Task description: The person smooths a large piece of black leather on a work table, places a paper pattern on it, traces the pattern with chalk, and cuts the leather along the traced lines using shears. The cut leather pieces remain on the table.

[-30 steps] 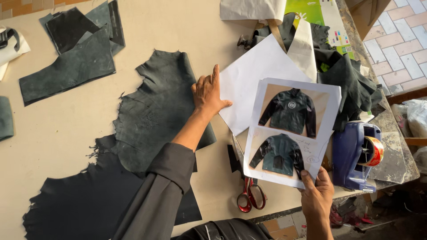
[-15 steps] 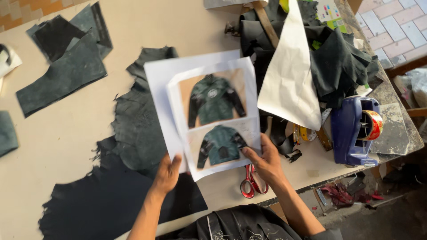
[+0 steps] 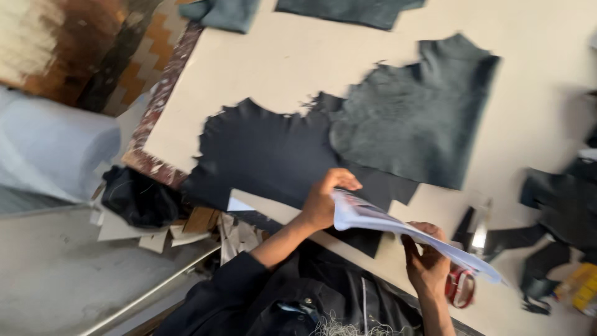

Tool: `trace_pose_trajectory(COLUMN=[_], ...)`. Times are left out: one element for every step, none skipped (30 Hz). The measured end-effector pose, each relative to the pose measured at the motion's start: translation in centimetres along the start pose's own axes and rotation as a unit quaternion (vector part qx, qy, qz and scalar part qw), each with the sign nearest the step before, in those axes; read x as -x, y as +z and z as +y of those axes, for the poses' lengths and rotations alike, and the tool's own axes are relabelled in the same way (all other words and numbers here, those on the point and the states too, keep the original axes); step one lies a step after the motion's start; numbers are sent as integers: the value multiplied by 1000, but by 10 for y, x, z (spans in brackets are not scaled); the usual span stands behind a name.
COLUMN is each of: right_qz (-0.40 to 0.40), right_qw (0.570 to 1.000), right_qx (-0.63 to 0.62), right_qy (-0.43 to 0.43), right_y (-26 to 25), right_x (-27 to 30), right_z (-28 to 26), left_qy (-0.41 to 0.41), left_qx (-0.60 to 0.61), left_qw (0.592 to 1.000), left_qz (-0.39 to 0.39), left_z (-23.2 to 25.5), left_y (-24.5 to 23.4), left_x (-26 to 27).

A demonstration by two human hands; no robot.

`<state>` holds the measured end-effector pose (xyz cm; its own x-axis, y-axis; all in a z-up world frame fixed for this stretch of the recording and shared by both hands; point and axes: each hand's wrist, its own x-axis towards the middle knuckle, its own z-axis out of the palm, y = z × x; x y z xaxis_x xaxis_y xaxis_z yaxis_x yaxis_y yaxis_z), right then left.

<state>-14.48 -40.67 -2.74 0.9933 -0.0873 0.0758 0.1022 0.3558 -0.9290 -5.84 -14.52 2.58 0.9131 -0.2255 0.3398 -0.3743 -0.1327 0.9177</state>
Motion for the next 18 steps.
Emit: trace_pose_trajectory(right_qz=[13, 32, 52, 59, 67, 83, 86, 91, 97, 97, 96, 95, 89, 90, 90, 95, 99, 107], right_qw=[990, 958, 906, 887, 865, 840, 862, 883, 903, 923, 937, 946, 950, 953, 955, 950, 945, 939], right_qx=[142, 283, 418, 456, 493, 528, 487, 442, 396, 330, 261, 191, 167, 144, 121, 109, 96, 81], right_qy=[14, 23, 31, 49, 68, 94, 112, 126, 138, 175, 210, 245, 250, 252, 254, 276, 297, 316], right_y=[6, 11, 16, 19, 19, 20, 21, 23, 27, 33, 42, 51, 62, 71, 77, 81, 84, 87], right_x=[-3, -5, -8, -9, -14, -6, -1, 2, 8, 7, 9, 14, 19, 26, 30, 38, 42, 46], right_z=[6, 10, 12, 11, 8, 3, 0, -1, -2, 0, 4, 8, 15, 20, 24, 26, 27, 27], left_qy=[-12, -20, -47, -70, -93, -122, -150, -175, -126, -74, -21, -32, -43, -50, -157, -265, -295, -324], left_qx=[-16, -27, -39, -45, -50, -49, -48, -49, -28, -9, 10, -3, -16, -24, -3, 17, 45, 72], left_qw=[1000, 999, 997, 995, 992, 988, 984, 978, 988, 995, 998, 998, 998, 997, 986, 962, 953, 942], left_qz=[-17, -41, -47, -58, -70, -78, -87, -99, -89, -72, -55, -51, -48, -51, -55, -69, -56, -48], left_z=[-1, -1, -2, -3, -4, -5, -5, -8, -8, -9, -9, -10, -11, -14, -17, -19, -22, -26], left_y=[0, -2, -7, -9, -12, -14, -20, -27, -30, -36, -42, -48, -54, -58, -63, -69, -74, -78], left_x=[1, 0, 1, 1, -1, 2, 6, 6, 10, 12, 15, 21, 27, 30, 33, 38, 41, 43])
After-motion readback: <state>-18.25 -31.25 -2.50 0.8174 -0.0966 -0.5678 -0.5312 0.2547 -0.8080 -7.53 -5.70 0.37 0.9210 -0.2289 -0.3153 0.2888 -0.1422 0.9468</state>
